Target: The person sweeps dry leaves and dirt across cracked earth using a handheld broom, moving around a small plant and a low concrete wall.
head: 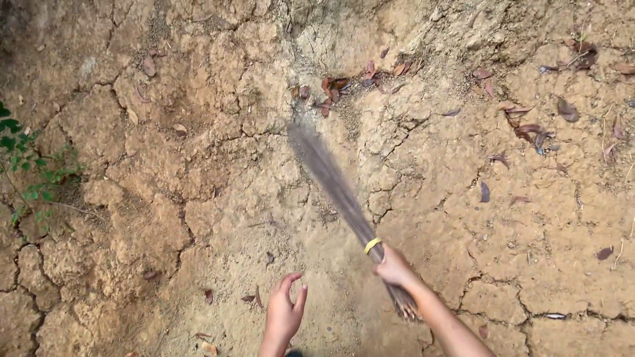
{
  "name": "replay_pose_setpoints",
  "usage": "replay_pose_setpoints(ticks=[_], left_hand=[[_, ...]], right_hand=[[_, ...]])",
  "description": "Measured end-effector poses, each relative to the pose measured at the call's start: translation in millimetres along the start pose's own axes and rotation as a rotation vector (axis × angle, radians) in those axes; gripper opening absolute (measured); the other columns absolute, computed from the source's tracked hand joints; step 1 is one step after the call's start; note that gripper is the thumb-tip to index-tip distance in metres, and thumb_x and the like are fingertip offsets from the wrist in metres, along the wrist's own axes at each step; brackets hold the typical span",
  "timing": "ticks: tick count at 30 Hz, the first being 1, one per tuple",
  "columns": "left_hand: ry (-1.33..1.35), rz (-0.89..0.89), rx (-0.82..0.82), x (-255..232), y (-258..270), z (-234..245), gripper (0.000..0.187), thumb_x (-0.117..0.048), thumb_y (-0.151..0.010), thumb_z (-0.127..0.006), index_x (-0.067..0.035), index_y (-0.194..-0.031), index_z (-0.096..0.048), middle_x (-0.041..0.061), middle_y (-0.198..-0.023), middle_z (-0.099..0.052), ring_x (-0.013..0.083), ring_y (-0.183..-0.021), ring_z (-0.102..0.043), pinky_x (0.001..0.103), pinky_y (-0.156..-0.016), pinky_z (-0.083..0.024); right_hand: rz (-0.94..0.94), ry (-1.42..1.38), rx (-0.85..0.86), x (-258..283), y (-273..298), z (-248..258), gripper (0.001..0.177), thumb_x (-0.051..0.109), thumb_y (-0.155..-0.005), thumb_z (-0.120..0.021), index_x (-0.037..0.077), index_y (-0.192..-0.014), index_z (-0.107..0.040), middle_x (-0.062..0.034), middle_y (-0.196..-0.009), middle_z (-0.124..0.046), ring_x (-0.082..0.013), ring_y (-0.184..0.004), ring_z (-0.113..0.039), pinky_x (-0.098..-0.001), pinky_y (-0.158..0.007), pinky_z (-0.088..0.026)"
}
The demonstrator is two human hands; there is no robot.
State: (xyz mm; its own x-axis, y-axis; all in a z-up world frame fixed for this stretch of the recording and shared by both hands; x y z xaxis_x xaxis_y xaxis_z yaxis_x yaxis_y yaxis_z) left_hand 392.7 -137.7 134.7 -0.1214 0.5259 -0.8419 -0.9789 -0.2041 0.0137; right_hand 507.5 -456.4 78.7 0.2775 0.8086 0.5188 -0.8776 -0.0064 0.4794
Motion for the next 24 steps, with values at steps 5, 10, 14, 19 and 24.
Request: replay_pose_setpoints(ticks=[5,10,14,19,24], left_hand=[[-0.04,-0.087,-0.004,-57,-80,-6,0.034,-0.022,-0.088,-0.071,-0.01,-0.119,-0.068,0.015,-0.126,-0.068,0.0359,-0.118,-0.063,0.042,-0.1,-0.049],[-0.031,-0.123,0.008,-82,-168,-34,0.033,-0.021,-0.087,-0.072,-0.011,-0.118,-0.068,0.014,-0.125,-0.068,0.0352,-0.118,-0.062,0.042,-0.1,-0.049],[0.011,-0.173,0.014,-86,-241,-61,0.032,-0.019,-0.087,-0.072,-0.009,-0.118,-0.068,0.014,-0.124,-0.068,0.0359,-0.118,-0.063,0.043,-0.1,-0.049],[-0.027,-0.174,0.079,-87,-317,-87,0.032,-0.019,-0.088,-0.072,-0.009,-0.118,-0.068,0.014,-0.125,-0.067,0.0357,-0.119,-0.062,0.043,-0.102,-0.048],[-0.049,-0.116,0.184,-88,-363,-109,0.035,-0.018,-0.093,-0.067,-0.006,-0.125,-0.066,0.014,-0.136,-0.063,0.0316,-0.129,-0.057,0.045,-0.111,-0.042]], right_hand=[[-0.128,-0.03,-0.153,6,-95,131,0.055,0.018,-0.075,-0.08,0.008,-0.125,-0.058,-0.013,-0.105,-0.073,-0.0265,-0.093,-0.073,-0.0427,-0.084,-0.059],[-0.122,-0.002,-0.41,0,-211,250,0.061,0.022,-0.068,-0.083,0.002,-0.121,-0.062,-0.0215,-0.112,-0.073,-0.0349,-0.102,-0.072,-0.0443,-0.09,-0.056],[-0.187,0.105,-0.502,3,-310,315,0.045,0.023,-0.065,-0.079,0.001,-0.104,-0.072,-0.0254,-0.108,-0.075,-0.0372,-0.104,-0.073,-0.0438,-0.089,-0.058],[-0.298,0.182,-0.44,10,-415,311,0.044,0.022,-0.064,-0.081,-0.001,-0.101,-0.074,-0.024,-0.112,-0.072,-0.0345,-0.104,-0.071,-0.0418,-0.088,-0.057],[-0.304,0.178,-0.107,32,-422,233,0.035,0.003,-0.077,-0.069,-0.003,-0.111,-0.068,-0.0113,-0.097,-0.065,-0.019,-0.08,-0.063,-0.03,-0.067,-0.052]])
Point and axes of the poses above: each hand's wrist, its own y-axis away from the middle knuckle, its own z-axis out of the back of the hand, x = y × z, the point moved 7 cm from there along -y, towards the middle knuckle
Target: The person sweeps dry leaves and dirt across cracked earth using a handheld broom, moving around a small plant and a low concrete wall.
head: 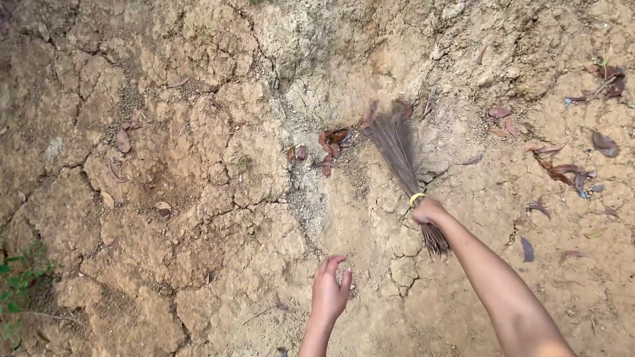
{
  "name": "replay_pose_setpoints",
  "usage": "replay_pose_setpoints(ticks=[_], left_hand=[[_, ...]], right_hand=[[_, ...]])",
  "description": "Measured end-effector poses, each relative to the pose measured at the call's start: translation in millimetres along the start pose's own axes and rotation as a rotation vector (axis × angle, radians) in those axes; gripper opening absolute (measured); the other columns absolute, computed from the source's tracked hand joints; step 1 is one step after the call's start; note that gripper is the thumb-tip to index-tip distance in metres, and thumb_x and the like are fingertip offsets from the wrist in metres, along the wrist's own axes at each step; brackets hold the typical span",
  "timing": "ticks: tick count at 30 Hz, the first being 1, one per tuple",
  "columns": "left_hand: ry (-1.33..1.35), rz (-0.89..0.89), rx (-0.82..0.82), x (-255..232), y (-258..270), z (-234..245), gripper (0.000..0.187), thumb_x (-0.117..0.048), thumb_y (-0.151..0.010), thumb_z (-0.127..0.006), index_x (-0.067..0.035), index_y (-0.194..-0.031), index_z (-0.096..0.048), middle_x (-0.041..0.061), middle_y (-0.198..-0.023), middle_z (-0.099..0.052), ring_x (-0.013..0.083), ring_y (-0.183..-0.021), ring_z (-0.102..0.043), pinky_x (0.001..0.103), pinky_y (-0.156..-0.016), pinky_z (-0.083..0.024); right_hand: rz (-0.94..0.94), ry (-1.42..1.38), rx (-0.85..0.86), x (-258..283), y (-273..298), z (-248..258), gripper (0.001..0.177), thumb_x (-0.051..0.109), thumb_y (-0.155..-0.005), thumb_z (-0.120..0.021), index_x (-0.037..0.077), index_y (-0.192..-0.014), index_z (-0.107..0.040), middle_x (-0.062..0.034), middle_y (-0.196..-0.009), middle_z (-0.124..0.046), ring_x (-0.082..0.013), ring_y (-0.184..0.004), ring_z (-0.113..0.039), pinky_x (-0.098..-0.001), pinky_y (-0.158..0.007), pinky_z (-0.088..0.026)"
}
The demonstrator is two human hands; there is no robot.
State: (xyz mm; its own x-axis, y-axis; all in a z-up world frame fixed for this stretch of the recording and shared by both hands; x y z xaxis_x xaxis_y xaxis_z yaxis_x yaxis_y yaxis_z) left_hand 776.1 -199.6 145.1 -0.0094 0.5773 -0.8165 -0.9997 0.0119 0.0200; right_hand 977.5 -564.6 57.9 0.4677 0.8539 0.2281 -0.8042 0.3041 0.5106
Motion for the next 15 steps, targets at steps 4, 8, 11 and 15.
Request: replay_pose_setpoints(ticks=[4,8,11,15], left_hand=[[0.012,0.038,0.018,5,-14,18,0.036,-0.018,-0.093,-0.067,-0.006,-0.126,-0.065,0.013,-0.136,-0.063,0.03,-0.129,-0.058,0.044,-0.112,-0.043],[0.013,0.072,-0.043,23,-17,40,0.034,-0.019,-0.092,-0.068,-0.009,-0.124,-0.067,0.012,-0.134,-0.064,0.0303,-0.127,-0.06,0.043,-0.109,-0.045],[0.021,0.086,-0.094,37,2,43,0.033,-0.019,-0.09,-0.069,-0.009,-0.122,-0.067,0.012,-0.131,-0.065,0.032,-0.124,-0.061,0.042,-0.105,-0.047],[0.023,0.065,-0.146,41,29,36,0.033,-0.019,-0.089,-0.07,-0.009,-0.12,-0.067,0.013,-0.127,-0.067,0.0338,-0.12,-0.062,0.042,-0.102,-0.048]], right_hand=[[0.02,-0.022,0.182,-21,112,-11,0.055,0.0,-0.085,-0.063,0.007,-0.137,-0.047,-0.012,-0.09,-0.066,-0.023,-0.076,-0.067,-0.0351,-0.067,-0.058],[0.181,-0.004,0.012,-57,140,-4,0.061,0.007,-0.078,-0.078,0.008,-0.134,-0.052,-0.0065,-0.089,-0.069,-0.0145,-0.075,-0.066,-0.0313,-0.068,-0.055],[0.094,-0.001,-0.015,-42,123,17,0.057,0.008,-0.085,-0.073,0.007,-0.137,-0.049,-0.0085,-0.087,-0.068,-0.0161,-0.067,-0.063,-0.0302,-0.059,-0.054],[0.075,0.028,-0.105,22,56,32,0.03,0.015,-0.086,-0.071,0.003,-0.111,-0.061,-0.0092,-0.083,-0.065,-0.0195,-0.067,-0.065,-0.0348,-0.06,-0.056]])
Point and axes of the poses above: each hand's wrist, its own y-axis away from the middle knuckle, its own z-axis out of the back of the hand, x = y × z, the point moved 7 cm from there along -y, towards the middle knuckle
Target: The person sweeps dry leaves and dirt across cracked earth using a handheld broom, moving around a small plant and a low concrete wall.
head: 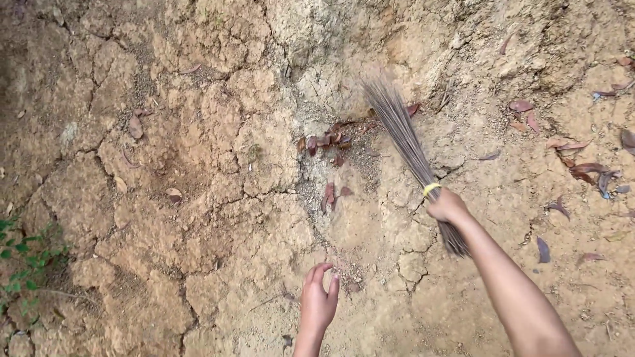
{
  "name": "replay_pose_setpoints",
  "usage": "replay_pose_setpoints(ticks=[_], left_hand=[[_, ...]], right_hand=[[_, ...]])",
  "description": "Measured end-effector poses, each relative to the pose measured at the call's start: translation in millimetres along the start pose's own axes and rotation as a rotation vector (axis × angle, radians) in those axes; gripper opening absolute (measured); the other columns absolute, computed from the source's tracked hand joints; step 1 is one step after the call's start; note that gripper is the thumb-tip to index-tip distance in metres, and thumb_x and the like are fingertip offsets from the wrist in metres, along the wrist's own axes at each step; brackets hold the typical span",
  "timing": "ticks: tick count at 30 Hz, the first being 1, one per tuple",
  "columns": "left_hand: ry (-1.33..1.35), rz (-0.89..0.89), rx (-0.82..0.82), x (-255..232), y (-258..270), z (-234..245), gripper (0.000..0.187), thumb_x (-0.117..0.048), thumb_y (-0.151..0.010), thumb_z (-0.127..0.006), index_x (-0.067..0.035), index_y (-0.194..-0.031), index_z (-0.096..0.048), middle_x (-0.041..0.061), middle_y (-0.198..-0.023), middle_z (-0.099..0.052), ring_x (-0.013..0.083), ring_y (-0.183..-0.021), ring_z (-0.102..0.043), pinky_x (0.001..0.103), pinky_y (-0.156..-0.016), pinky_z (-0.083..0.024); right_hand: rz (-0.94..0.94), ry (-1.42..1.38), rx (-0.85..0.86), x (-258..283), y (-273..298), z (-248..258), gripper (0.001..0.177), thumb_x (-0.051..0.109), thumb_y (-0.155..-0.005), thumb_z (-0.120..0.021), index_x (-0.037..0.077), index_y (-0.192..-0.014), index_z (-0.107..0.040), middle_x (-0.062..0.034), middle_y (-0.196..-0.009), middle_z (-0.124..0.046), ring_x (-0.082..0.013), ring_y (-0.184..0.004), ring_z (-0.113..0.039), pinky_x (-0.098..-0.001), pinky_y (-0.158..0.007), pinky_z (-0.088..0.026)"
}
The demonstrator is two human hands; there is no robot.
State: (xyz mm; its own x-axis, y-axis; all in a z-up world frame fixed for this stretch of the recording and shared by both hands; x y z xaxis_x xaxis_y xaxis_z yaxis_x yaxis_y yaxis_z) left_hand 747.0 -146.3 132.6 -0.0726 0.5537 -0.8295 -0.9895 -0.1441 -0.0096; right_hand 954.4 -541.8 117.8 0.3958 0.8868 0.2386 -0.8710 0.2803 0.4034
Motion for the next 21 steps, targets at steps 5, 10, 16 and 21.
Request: replay_pose_setpoints(ticks=[5,10,16,21], left_hand=[[-0.001,0.008,0.004,10,39,-13,0.032,-0.019,-0.089,-0.071,-0.009,-0.119,-0.068,0.013,-0.127,-0.067,0.0337,-0.12,-0.062,0.043,-0.103,-0.047],[-0.029,0.012,0.008,29,64,-9,0.032,-0.02,-0.09,-0.072,-0.008,-0.119,-0.068,0.015,-0.13,-0.065,0.0341,-0.124,-0.06,0.044,-0.106,-0.045],[-0.051,0.136,0.03,23,71,12,0.034,-0.021,-0.09,-0.069,-0.009,-0.123,-0.066,0.013,-0.135,-0.063,0.0318,-0.128,-0.059,0.043,-0.108,-0.045],[-0.027,0.113,0.005,4,83,13,0.033,-0.021,-0.092,-0.068,-0.009,-0.123,-0.066,0.013,-0.134,-0.064,0.0333,-0.127,-0.059,0.044,-0.108,-0.046]], right_hand=[[0.02,-0.022,0.167,23,5,-81,0.033,0.007,-0.086,-0.064,0.003,-0.119,-0.058,-0.0098,-0.087,-0.064,-0.0188,-0.067,-0.063,-0.0334,-0.06,-0.056],[0.104,0.017,0.326,-24,142,-111,0.048,-0.001,-0.088,-0.061,0.006,-0.134,-0.05,-0.0039,-0.084,-0.059,-0.0128,-0.064,-0.057,-0.0254,-0.056,-0.05],[0.036,-0.095,0.212,-54,175,-70,0.061,0.001,-0.084,-0.068,0.014,-0.141,-0.05,-0.0032,-0.087,-0.066,-0.013,-0.065,-0.064,-0.0273,-0.057,-0.056],[-0.082,-0.015,0.148,11,101,-43,0.042,0.01,-0.093,-0.063,0.001,-0.133,-0.054,-0.0092,-0.086,-0.065,-0.0176,-0.066,-0.061,-0.0325,-0.058,-0.051]])
Point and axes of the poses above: each hand's wrist, its own y-axis away from the middle knuckle, its own z-axis out of the back of the hand, x = y × z, the point moved 7 cm from there along -y, towards the middle knuckle
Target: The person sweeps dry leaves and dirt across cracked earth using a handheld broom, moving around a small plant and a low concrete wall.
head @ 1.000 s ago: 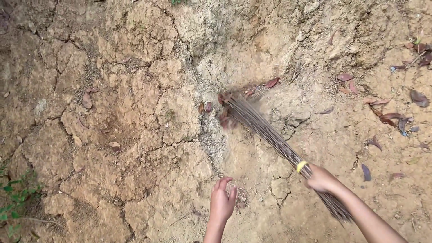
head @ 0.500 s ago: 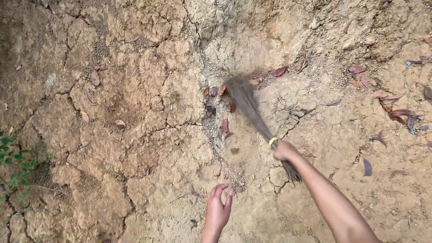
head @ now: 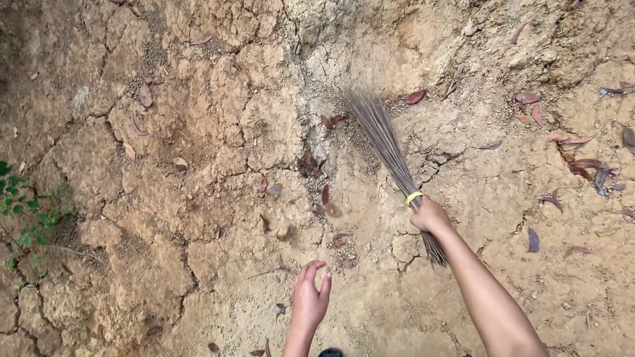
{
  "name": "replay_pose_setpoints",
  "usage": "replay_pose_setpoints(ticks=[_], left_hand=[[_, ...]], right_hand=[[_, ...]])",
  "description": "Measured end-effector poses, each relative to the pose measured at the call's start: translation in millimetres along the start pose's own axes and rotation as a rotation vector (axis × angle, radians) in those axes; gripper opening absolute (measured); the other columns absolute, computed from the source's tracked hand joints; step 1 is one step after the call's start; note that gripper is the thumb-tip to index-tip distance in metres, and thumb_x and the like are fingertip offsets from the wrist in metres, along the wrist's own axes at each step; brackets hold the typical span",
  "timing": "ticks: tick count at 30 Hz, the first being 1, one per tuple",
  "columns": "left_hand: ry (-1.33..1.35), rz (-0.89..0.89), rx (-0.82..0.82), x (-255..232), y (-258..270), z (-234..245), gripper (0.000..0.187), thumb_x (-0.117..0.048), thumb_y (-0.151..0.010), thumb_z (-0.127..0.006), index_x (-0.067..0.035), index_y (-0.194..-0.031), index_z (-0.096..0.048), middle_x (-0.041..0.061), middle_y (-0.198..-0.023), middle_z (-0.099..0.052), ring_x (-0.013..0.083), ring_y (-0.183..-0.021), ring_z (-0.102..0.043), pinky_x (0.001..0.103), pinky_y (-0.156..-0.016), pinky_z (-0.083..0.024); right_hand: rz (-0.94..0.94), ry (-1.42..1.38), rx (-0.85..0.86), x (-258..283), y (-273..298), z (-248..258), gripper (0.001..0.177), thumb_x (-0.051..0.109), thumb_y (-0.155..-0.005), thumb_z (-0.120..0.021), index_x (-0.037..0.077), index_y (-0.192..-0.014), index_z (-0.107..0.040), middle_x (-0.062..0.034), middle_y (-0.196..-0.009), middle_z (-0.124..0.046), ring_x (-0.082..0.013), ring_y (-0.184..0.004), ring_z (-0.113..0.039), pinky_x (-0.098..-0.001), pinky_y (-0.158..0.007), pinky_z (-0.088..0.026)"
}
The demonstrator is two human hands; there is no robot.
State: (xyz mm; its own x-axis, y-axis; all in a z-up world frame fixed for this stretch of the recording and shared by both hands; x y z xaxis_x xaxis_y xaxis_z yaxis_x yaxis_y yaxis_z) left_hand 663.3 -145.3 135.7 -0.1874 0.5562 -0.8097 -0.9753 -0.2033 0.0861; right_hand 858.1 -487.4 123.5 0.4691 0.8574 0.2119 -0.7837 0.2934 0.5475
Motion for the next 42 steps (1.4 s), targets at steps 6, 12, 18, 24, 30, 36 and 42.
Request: replay_pose_setpoints(ticks=[6,12,18,24,30,36,42], left_hand=[[-0.026,-0.037,-0.003,16,-2,-11,0.033,-0.022,-0.091,-0.07,-0.01,-0.122,-0.068,0.015,-0.135,-0.062,0.0355,-0.128,-0.056,0.046,-0.107,-0.043],[-0.006,-0.047,0.022,-13,-33,0,0.034,-0.023,-0.09,-0.069,-0.009,-0.121,-0.067,0.015,-0.131,-0.066,0.0348,-0.124,-0.061,0.044,-0.106,-0.047],[0.02,-0.129,0.002,-23,-53,-19,0.033,-0.021,-0.089,-0.07,-0.008,-0.119,-0.069,0.019,-0.132,-0.063,0.0373,-0.126,-0.057,0.046,-0.106,-0.044],[-0.02,-0.087,0.058,-17,-61,-26,0.034,-0.023,-0.09,-0.07,-0.009,-0.121,-0.068,0.015,-0.134,-0.064,0.0348,-0.128,-0.057,0.046,-0.108,-0.043],[-0.041,-0.044,0.022,12,-60,-10,0.034,-0.022,-0.089,-0.07,-0.009,-0.12,-0.068,0.013,-0.133,-0.064,0.0337,-0.124,-0.06,0.045,-0.105,-0.046],[-0.036,-0.042,-0.014,15,-40,-1,0.032,-0.022,-0.09,-0.07,-0.009,-0.119,-0.068,0.013,-0.129,-0.066,0.0343,-0.121,-0.062,0.044,-0.103,-0.048],[-0.024,-0.066,-0.016,24,-12,-4,0.032,-0.02,-0.09,-0.07,-0.008,-0.119,-0.068,0.014,-0.13,-0.065,0.0353,-0.122,-0.06,0.045,-0.103,-0.046]], right_hand=[[0.166,0.047,0.164,-14,38,-75,0.053,0.002,-0.088,-0.063,0.007,-0.139,-0.046,-0.0055,-0.085,-0.06,-0.0127,-0.061,-0.056,-0.0277,-0.055,-0.051],[0.111,-0.071,0.108,-53,90,-18,0.066,0.002,-0.086,-0.065,0.016,-0.147,-0.042,-0.0082,-0.087,-0.065,-0.0162,-0.063,-0.063,-0.0307,-0.056,-0.058],[-0.047,0.036,-0.18,-43,-68,80,0.043,0.016,-0.087,-0.073,0.0,-0.124,-0.056,-0.0134,-0.095,-0.067,-0.0213,-0.077,-0.067,-0.0366,-0.07,-0.057],[0.021,0.079,0.03,-27,-119,41,0.037,0.003,-0.08,-0.069,-0.002,-0.116,-0.064,-0.0119,-0.095,-0.067,-0.0226,-0.083,-0.068,-0.0349,-0.074,-0.058],[0.048,-0.028,-0.018,-56,-15,26,0.054,0.01,-0.08,-0.076,0.006,-0.129,-0.054,-0.0105,-0.096,-0.072,-0.0218,-0.085,-0.071,-0.0379,-0.079,-0.058],[-0.012,-0.011,-0.157,-32,-104,31,0.038,0.015,-0.086,-0.073,0.001,-0.12,-0.066,-0.0144,-0.098,-0.068,-0.0251,-0.088,-0.067,-0.0392,-0.082,-0.055],[0.025,-0.05,0.01,-3,-43,-62,0.053,0.008,-0.088,-0.068,0.003,-0.137,-0.048,-0.0103,-0.091,-0.066,-0.0201,-0.069,-0.067,-0.0346,-0.06,-0.058]])
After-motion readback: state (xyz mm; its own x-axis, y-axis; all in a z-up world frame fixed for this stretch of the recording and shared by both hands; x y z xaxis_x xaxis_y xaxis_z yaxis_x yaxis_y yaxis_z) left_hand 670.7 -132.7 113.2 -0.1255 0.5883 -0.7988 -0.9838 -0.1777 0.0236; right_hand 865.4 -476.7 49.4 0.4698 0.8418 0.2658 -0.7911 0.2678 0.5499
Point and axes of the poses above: each hand's wrist, its own y-axis away from the middle knuckle, its own z-axis out of the back of the hand, x = y × z, the point moved 7 cm from there along -y, towards the middle knuckle
